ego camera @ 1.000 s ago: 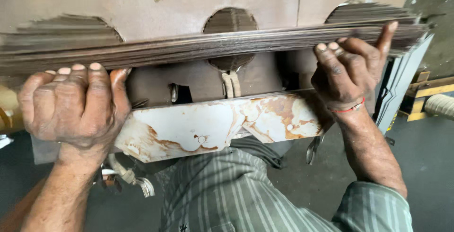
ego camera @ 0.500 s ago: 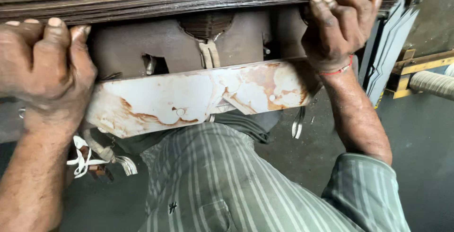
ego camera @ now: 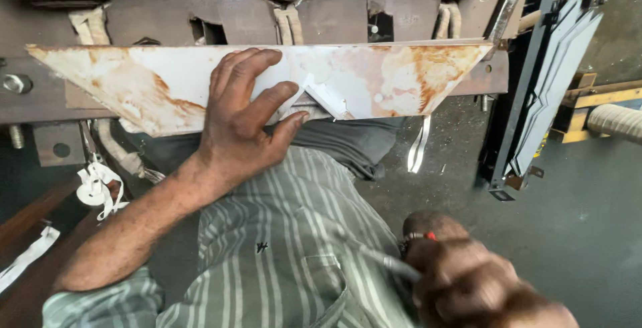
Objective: The person repeatedly picks up thin metal sheets from a stack and places them into a metal jig on a workbench. The person handles the sheets one at a time, aligning them within the jig, and continues this process throughout the clip.
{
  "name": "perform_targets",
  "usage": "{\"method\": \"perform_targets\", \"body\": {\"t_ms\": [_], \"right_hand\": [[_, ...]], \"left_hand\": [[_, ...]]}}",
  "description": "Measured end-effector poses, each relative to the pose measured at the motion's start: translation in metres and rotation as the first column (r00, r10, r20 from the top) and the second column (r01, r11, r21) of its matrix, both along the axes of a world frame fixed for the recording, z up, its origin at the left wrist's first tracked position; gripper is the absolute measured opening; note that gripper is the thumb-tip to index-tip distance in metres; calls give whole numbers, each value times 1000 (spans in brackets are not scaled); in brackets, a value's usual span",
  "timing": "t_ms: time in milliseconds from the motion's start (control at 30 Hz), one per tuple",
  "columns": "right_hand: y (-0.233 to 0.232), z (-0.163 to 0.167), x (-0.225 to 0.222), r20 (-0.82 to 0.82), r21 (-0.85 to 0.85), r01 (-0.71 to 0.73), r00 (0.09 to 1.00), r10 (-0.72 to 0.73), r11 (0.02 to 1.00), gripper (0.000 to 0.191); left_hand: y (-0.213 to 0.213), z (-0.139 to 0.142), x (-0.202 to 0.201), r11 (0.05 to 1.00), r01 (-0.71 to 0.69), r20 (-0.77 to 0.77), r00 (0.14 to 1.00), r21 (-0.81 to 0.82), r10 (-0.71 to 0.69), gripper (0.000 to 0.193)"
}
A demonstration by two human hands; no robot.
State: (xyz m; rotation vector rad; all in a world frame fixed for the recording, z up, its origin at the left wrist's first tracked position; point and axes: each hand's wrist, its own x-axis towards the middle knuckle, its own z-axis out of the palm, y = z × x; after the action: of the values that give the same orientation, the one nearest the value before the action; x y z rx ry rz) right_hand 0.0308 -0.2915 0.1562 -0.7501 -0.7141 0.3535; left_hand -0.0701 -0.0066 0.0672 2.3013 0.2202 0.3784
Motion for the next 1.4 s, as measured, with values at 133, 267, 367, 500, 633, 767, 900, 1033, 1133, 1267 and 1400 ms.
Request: {"method": "perform_targets", "body": {"t_ms": [133,267,367,500,633,767,900,1033,1133,1267,1400], "right_hand": [[13,-14,7,-351,-173,-7,935,-55,985,27],[54,-18,19,-761,-227,-193,646,-50,955,40],[63,-27,4,-804,-166,-614,537,254,772,38],[28,-44,6,-450,-375,-810,584,676,450,30],[21,-74,9,-458,-537,-665,746,483,519,24],[33,-88,7,-679,-574,-641,720,141,509,37],[39,-92,10,-357,-798,-361,928,103,482,55],[42,-94,20,-153,-809,-144,988,32,570,30],[44,-87,32,-82,-817,-92,996,44,569,22],[45,-84,40,-150,-781,-121,989,4,612,21],[43,-95,35,-227,-787,-192,974,14,586,25]], "left_hand": [[-1,-3,-4,1000,-3,-18,1000,24,4,45],[11,3,-3,999,21,-54,998,49,-19,47],[19,5,1,998,2,-67,998,62,2,46],[26,3,-4,998,-31,-106,994,49,36,44],[33,-3,-13,999,-16,-84,996,30,19,43],[34,-5,-19,1000,-1,-63,998,-5,0,39],[35,-3,-19,1000,7,-37,999,-2,-8,38],[40,-1,-19,998,-13,-49,999,55,15,39],[44,0,-22,1000,-12,-24,1000,16,13,38],[45,-6,-26,1000,-10,-10,1000,-19,10,37],[44,-11,-26,999,-22,-12,1000,26,23,35]]}}
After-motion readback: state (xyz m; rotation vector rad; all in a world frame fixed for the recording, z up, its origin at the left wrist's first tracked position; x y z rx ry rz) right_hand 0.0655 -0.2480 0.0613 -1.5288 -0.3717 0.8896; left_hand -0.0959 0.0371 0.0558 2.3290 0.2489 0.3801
